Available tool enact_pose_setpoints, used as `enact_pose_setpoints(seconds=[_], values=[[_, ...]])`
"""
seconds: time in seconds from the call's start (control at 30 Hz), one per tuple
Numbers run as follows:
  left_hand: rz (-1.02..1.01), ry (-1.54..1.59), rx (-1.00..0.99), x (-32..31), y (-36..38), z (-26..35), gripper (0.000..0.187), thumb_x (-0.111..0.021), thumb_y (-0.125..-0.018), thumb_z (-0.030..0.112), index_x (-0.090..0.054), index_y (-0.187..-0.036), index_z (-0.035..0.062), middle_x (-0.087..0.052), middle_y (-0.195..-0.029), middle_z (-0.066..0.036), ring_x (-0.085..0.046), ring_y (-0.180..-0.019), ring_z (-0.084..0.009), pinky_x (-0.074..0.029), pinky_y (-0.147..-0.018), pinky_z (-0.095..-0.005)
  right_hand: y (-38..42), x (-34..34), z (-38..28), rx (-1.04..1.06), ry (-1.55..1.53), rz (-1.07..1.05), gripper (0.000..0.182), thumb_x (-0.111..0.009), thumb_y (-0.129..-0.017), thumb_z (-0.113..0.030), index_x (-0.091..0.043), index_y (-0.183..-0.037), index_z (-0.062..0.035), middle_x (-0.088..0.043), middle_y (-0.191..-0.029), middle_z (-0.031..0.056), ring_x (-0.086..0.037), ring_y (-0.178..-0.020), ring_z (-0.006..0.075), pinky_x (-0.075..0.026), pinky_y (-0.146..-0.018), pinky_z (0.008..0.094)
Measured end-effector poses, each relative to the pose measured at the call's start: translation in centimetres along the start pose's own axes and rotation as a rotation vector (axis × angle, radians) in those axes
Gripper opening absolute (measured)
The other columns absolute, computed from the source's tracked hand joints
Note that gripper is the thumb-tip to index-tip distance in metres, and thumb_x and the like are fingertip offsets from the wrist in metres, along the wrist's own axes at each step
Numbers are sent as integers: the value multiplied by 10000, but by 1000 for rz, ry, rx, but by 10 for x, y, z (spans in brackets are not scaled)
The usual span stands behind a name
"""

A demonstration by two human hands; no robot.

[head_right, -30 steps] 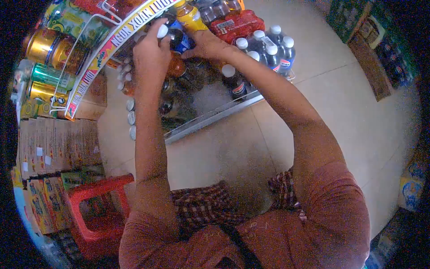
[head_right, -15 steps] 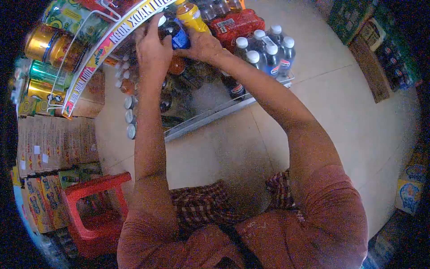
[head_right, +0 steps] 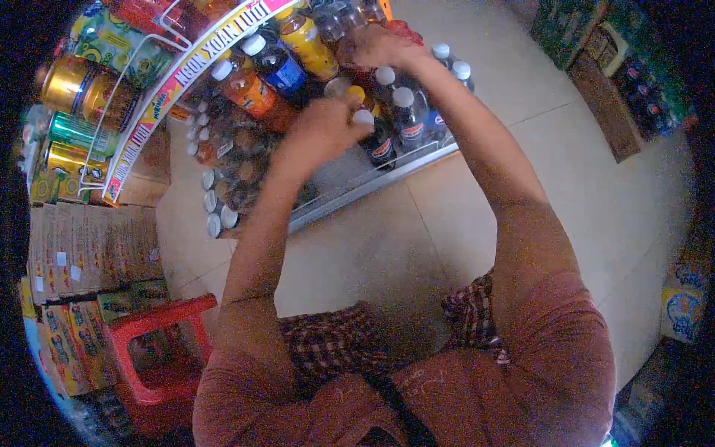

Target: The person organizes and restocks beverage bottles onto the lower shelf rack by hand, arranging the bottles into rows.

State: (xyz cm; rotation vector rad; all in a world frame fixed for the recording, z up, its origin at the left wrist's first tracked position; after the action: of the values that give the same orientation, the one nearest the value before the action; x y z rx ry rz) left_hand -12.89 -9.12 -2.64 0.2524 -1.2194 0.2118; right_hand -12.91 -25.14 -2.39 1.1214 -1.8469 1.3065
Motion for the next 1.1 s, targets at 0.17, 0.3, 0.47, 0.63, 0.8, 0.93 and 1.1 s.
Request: enact_pose_setpoints(seconds=[0.17, 0.3, 0.47, 0.63, 0.8, 0.93, 1.1], values=[[108, -2, -28, -30, -10, -4, 397, -672, -689, 271, -585, -1004, 46, -609, -877, -199, -592, -838, -338, -468, -750, -420, 23, -9, -11, -128, -99, -545, 225, -569, -729, -189, -598, -877, -22, -581, -672, 97, -556, -607, 167, -440, -554, 292], [187, -47, -12, 6, 2, -10, 316, -672, -684, 258, -621, -942, 82, -623, -823, -168, -608, -783, -320, -480, -709, -399, 46, 2, -39, -180, -475, -781, 403, -609, -674, -114, -551, -1058, -10, -610, -763, 50, -551, -659, 112, -440, -570, 253], [573, -77, -140, 101, 45, 30, 259, -659, -692, 192, -608, -920, 81, -616, -779, -162, -599, -743, -318, -463, -673, -401, 49, 7, -72, -133, -363, -842, 508, -726, -674, -293, -531, -1046, -8, -610, -915, 85, -575, -759, 148, -465, -635, 291], [804, -66, -258, 130, 65, 48, 241, -627, -706, 122, -581, -937, 68, -584, -834, -165, -561, -800, -339, -438, -697, -425, 21, 35, -85, 57, -311, -133, 586, -727, -639, -349, -515, -1068, -10, -606, -928, 172, -580, -883, 285, -445, -779, 362], [879, -76, -260, 118, 41, 28, 292, -630, -723, 106, -574, -1010, 117, -582, -813, -152, -582, -707, -304, -461, -636, -376, 12, 20, -44, 183, -186, 216, 603, -711, -661, -313, -480, -1135, -18, -564, -1028, 206, -538, -974, 323, -416, -859, 365], [871, -41, -150, 101, 16, 8, 347, -639, -719, 130, -564, -1057, 154, -569, -874, -194, -557, -821, -362, -446, -718, -424, 10, 3, -40, 116, -256, 133, 612, -724, -647, -295, -479, -1140, -30, -559, -1051, 199, -530, -998, 319, -408, -875, 364], [881, -27, -127, 85, 2, -5, 424, -620, -724, 100, -511, -1132, 142, -539, -839, -228, -548, -791, -393, -446, -706, -441, 8, -15, -34, -97, -214, 57, 625, -735, -628, -355, -499, -1110, -34, -597, -995, 181, -569, -936, 317, -450, -821, 372]])
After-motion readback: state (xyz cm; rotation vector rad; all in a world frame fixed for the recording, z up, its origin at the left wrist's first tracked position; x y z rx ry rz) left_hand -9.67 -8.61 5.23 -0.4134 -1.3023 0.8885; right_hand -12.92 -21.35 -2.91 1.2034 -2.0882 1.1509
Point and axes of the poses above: each hand's wrist, its own y-axis away from the middle knuckle, its own x-axis out of the back of the hand, z = x × y, the point moved 5 cm from there along -y, towards the middle knuckle
